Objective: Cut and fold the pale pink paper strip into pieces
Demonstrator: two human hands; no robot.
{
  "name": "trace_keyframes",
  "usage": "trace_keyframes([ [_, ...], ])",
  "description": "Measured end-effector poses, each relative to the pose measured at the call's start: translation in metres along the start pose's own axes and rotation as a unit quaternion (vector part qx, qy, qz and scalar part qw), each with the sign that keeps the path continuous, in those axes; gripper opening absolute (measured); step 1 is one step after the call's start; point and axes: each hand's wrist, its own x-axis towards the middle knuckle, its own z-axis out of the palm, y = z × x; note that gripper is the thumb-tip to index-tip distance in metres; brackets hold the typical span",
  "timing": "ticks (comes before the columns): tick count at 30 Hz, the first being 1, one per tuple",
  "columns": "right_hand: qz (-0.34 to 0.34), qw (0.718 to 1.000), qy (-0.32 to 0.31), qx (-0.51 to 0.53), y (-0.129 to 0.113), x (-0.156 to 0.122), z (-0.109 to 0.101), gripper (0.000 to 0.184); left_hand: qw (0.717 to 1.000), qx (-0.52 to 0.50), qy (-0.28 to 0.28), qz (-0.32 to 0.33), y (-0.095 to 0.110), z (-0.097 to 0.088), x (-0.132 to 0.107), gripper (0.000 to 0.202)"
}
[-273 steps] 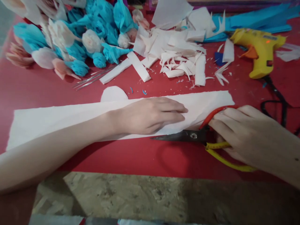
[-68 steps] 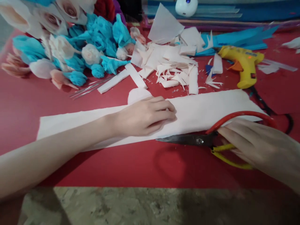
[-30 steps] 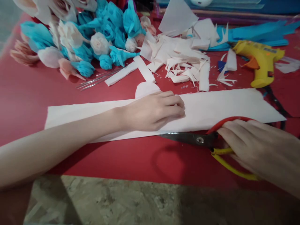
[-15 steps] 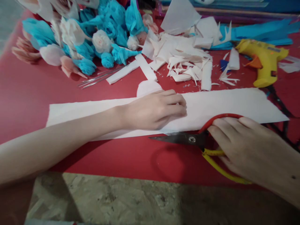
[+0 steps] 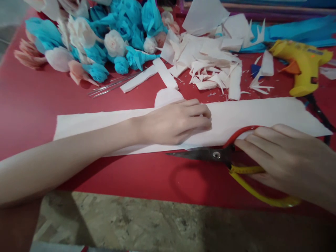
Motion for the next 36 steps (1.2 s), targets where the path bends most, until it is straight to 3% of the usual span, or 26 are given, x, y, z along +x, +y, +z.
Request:
trace_keyframes([
  [13,0.015,0.999,0.003,0.034,0.005,0.009,0.000,0.047,1.000,-0.006,-0.007,-0.001,0.001,-0.001,0.001,0.027],
  [18,-0.004,0.999,0.031,0.038,0.005,0.009,0.001,0.054,1.000,-0.001,-0.008,-0.004,0.000,-0.001,0.001,0.028],
  [22,-0.023,0.999,0.023,0.034,0.006,0.006,0.001,0.049,1.000,-0.005,-0.004,-0.003,0.001,-0.001,0.001,0.029],
  [28,-0.059,0.996,0.061,0.016,0.006,0.001,0.001,0.039,1.000,-0.013,0.012,0.005,0.000,0.000,0.001,0.028],
  [36,-0.001,0.996,-0.018,-0.093,-0.013,-0.002,-0.001,0.042,1.000,-0.017,0.018,-0.006,0.001,0.001,0.002,0.025],
])
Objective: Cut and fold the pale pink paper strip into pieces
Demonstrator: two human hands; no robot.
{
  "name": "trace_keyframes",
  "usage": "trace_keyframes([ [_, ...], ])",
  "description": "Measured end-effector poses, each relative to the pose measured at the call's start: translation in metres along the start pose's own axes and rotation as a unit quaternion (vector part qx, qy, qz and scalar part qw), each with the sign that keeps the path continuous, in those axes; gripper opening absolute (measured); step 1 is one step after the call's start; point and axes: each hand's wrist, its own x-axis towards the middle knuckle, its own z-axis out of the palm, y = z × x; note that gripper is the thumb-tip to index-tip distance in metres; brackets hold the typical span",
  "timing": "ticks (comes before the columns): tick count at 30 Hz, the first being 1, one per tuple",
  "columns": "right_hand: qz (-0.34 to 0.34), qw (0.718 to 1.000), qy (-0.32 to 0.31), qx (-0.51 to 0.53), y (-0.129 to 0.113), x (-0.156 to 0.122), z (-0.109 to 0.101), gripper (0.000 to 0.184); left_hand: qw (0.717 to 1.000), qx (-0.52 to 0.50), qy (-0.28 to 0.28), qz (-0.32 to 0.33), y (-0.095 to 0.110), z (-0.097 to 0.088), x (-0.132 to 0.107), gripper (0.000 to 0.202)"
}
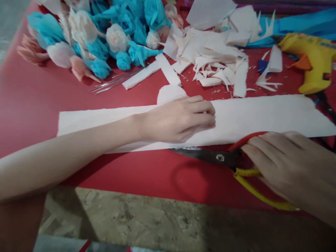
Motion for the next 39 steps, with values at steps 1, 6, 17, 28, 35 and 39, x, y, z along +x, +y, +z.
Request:
trace_keyframes([
  [1,0.009,1.000,-0.001,-0.003,-0.002,0.000,-0.001,0.042,1.000,-0.003,0.001,-0.002,0.000,0.000,0.000,0.026],
  [6,0.043,0.999,-0.005,-0.004,-0.007,0.007,-0.006,0.043,1.000,-0.004,-0.005,0.009,-0.001,-0.001,0.000,0.026],
  [17,0.048,0.998,0.005,0.041,-0.011,0.022,-0.003,0.028,1.000,-0.001,-0.003,0.004,-0.001,0.001,-0.001,0.030],
  [28,0.000,0.994,0.032,0.102,0.003,0.029,0.008,0.026,1.000,0.013,-0.008,0.011,-0.002,0.001,-0.002,0.029],
  [35,-0.010,0.993,0.062,0.101,0.002,0.024,0.007,0.030,1.000,0.021,-0.010,0.008,-0.002,0.001,-0.002,0.027],
  [39,0.005,0.991,0.061,0.115,-0.003,0.026,0.010,0.027,1.000,0.010,-0.001,0.001,0.000,0.002,-0.002,0.025],
])
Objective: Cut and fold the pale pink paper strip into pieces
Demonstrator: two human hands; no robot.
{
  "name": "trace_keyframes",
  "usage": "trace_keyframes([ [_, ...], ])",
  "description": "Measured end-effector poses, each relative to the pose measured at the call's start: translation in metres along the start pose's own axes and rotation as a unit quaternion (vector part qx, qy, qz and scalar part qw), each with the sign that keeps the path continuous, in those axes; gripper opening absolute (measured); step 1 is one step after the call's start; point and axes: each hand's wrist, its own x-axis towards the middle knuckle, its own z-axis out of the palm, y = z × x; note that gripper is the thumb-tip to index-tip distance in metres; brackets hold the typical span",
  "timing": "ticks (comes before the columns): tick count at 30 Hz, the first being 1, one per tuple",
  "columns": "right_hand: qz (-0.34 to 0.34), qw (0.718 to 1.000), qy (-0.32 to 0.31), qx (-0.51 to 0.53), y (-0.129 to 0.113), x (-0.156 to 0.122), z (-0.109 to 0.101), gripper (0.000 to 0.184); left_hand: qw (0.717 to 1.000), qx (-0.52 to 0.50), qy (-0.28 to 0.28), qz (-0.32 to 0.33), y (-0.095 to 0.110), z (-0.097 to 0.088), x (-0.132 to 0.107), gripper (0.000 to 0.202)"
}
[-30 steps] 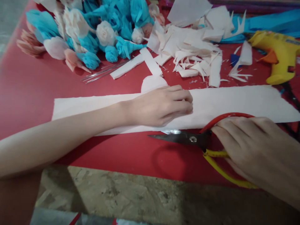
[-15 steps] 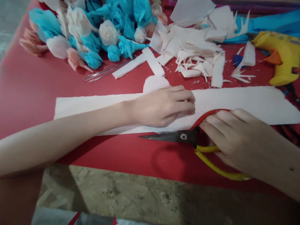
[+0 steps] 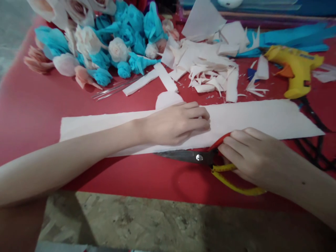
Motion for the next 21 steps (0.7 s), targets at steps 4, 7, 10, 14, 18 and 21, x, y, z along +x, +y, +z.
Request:
trace_keyframes([
  [4,0.046,0.998,0.014,0.033,-0.003,0.004,0.003,0.022,1.000,-0.023,-0.012,-0.010,0.001,-0.005,0.001,0.025],
  [7,0.067,0.995,0.009,0.068,-0.001,0.004,0.002,0.016,0.995,-0.070,-0.056,-0.032,0.003,-0.015,0.003,0.027],
  [10,0.075,0.991,-0.011,0.110,0.003,0.001,0.000,0.013,0.989,-0.106,-0.084,-0.051,0.007,-0.028,0.004,0.029],
  [14,0.105,0.982,-0.035,0.151,0.007,-0.006,-0.005,0.015,0.986,-0.120,-0.088,-0.077,0.009,-0.041,0.006,0.027],
  [18,0.131,0.974,-0.044,0.178,0.007,-0.016,-0.008,0.017,0.984,-0.134,-0.084,-0.082,0.011,-0.042,0.008,0.024],
  [21,0.144,0.969,-0.050,0.194,0.008,-0.023,-0.009,0.019,0.984,-0.134,-0.083,-0.077,0.013,-0.041,0.008,0.025],
])
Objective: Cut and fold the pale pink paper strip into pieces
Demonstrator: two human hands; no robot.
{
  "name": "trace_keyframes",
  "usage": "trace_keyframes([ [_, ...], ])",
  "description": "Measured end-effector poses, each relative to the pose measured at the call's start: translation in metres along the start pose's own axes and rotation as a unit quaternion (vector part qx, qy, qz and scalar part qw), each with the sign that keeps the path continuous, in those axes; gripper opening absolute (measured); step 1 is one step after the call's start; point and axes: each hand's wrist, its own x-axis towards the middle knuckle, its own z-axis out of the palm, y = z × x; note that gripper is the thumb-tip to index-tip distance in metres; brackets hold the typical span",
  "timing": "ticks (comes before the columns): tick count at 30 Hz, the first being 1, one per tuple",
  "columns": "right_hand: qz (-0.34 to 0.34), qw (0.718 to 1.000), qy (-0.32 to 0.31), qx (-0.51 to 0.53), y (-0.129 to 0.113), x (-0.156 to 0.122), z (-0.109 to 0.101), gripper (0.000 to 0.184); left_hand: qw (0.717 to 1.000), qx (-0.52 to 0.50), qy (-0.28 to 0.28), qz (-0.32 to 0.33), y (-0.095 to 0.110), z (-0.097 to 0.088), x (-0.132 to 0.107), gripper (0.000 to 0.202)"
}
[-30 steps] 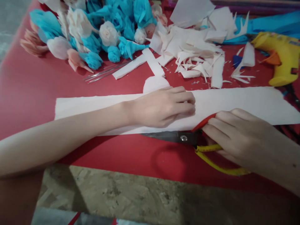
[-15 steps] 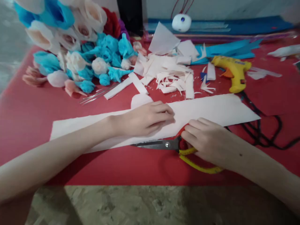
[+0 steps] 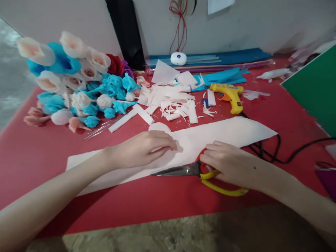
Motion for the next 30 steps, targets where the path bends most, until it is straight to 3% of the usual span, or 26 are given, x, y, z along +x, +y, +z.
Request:
trace_keyframes([
  [4,0.016,1.000,-0.013,0.010,0.001,-0.006,-0.002,0.019,1.000,-0.005,-0.010,0.004,0.005,0.001,-0.002,0.025],
  [8,0.015,1.000,-0.025,0.000,0.000,-0.007,-0.003,0.017,0.999,0.008,0.035,-0.021,0.010,0.002,0.009,0.024],
  [10,0.008,0.999,-0.030,-0.011,0.000,-0.008,-0.002,0.015,0.997,0.016,0.065,-0.040,0.011,0.006,0.025,0.024],
  [13,-0.001,0.999,-0.027,-0.024,0.001,-0.011,0.002,0.012,0.993,0.021,0.067,-0.095,0.010,0.013,0.057,0.028],
  [15,-0.004,0.999,-0.024,-0.026,0.002,-0.013,0.003,0.009,0.989,0.004,0.046,-0.142,0.007,0.017,0.080,0.033],
  [19,-0.006,0.999,-0.031,-0.026,0.002,-0.014,0.006,0.012,0.988,-0.028,-0.002,-0.149,0.004,0.021,0.121,0.026],
  [24,-0.002,0.999,-0.033,-0.036,0.003,-0.012,0.010,0.019,0.991,-0.074,-0.019,-0.113,0.018,0.019,0.157,0.040],
  [27,-0.005,0.999,-0.038,-0.037,0.002,-0.011,0.009,0.021,0.993,-0.101,-0.018,-0.053,0.031,0.019,0.170,0.050],
  [30,-0.001,0.998,-0.046,-0.039,0.002,-0.011,0.003,0.019,0.995,-0.095,0.006,0.008,0.034,0.020,0.178,0.047],
])
